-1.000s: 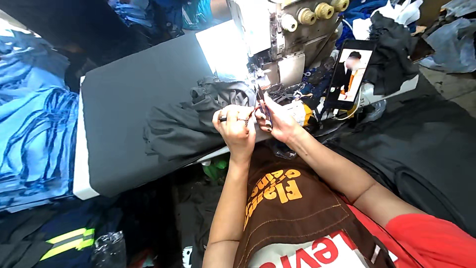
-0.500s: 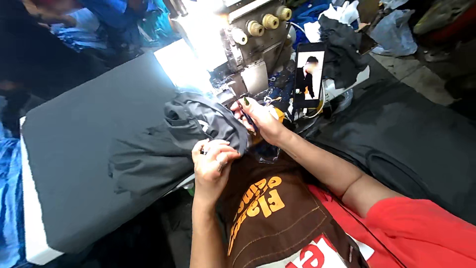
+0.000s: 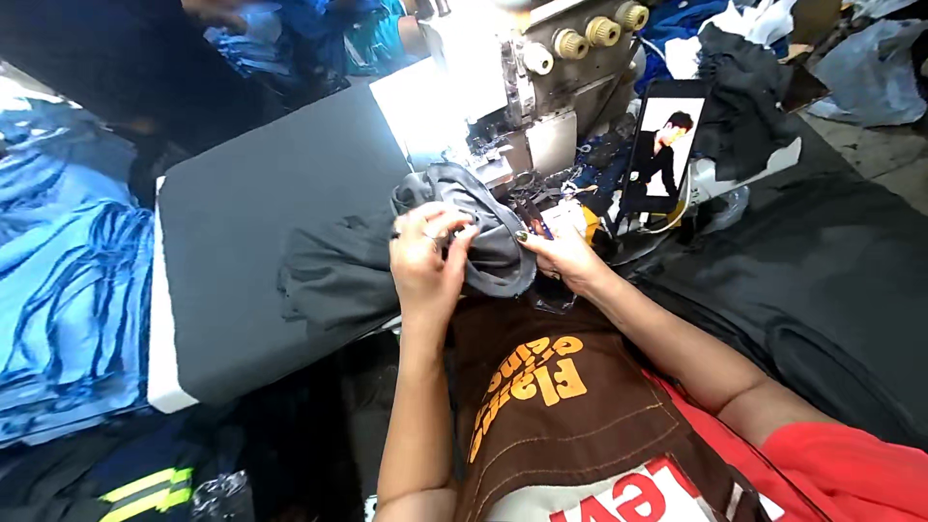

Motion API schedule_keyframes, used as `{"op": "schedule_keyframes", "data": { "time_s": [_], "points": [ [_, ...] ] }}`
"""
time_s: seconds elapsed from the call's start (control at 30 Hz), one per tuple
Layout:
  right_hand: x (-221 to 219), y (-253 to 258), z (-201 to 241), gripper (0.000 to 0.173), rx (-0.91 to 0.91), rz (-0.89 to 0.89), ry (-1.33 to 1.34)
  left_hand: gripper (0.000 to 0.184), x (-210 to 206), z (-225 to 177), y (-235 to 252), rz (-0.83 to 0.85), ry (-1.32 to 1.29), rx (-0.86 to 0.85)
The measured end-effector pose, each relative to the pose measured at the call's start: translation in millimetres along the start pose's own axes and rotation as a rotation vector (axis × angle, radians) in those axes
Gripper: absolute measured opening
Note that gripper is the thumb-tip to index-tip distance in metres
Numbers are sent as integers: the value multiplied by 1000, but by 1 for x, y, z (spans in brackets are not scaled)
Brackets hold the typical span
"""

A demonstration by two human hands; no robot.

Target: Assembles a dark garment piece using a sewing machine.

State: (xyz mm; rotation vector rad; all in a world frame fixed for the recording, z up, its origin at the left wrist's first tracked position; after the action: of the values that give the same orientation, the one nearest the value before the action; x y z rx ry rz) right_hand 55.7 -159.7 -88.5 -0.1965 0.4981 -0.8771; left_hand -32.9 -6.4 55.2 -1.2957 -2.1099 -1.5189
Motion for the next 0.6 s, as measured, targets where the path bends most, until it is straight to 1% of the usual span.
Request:
{"op": "schedule_keyframes", "data": {
  "time_s": [0.03,0.07,0.1,0.13,0.17,0.2,0.23,0.27,0.33,0.4,0.47,0.53,0.57,0.6],
  "points": [
    [1,-1,1,16,21,-1,-8,17,2,4,12,-65,68,39],
    [2,-3,1,16,40,-8,-17,23,0,10,25,-86,162,91],
    [3,-4,2,15,60,-18,-36,33,-5,18,38,-52,258,152],
    [4,-6,4,12,77,-37,-60,44,-14,29,50,38,342,226],
    [5,-7,6,9,93,-60,-95,52,-26,41,61,162,404,290],
    [7,-9,7,9,101,-84,-140,55,-39,55,68,275,424,333],
    [11,-10,8,12,106,-108,-198,50,-49,67,72,362,401,368],
    [14,-11,8,15,115,-124,-265,41,-54,76,76,398,327,396],
    [23,-13,13,19,156,-139,-410,30,-50,83,84,409,160,451],
    [29,-14,22,18,234,-135,-514,22,-37,78,89,330,11,452],
    [30,-13,39,24,328,-115,-571,13,-27,74,90,226,-145,431],
    [25,-12,63,35,395,-102,-623,11,-20,64,93,184,-264,360],
    [21,-9,76,37,423,-91,-602,10,-18,58,96,183,-278,308],
    [15,-8,89,36,442,-86,-595,8,-14,52,100,179,-268,267]
  ]
}}
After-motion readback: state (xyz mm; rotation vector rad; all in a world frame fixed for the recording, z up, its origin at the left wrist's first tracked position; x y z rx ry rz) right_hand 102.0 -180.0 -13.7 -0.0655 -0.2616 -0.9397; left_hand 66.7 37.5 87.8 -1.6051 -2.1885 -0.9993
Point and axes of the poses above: each hand's wrist, its own y-axis towards the middle knuckle, its own x-axis out of the back of the hand, z = x × y, the point moved 9 cm from there along y, towards the middle knuckle, and after that the axes turned 9 degrees about -x, right-handed, at the moved point
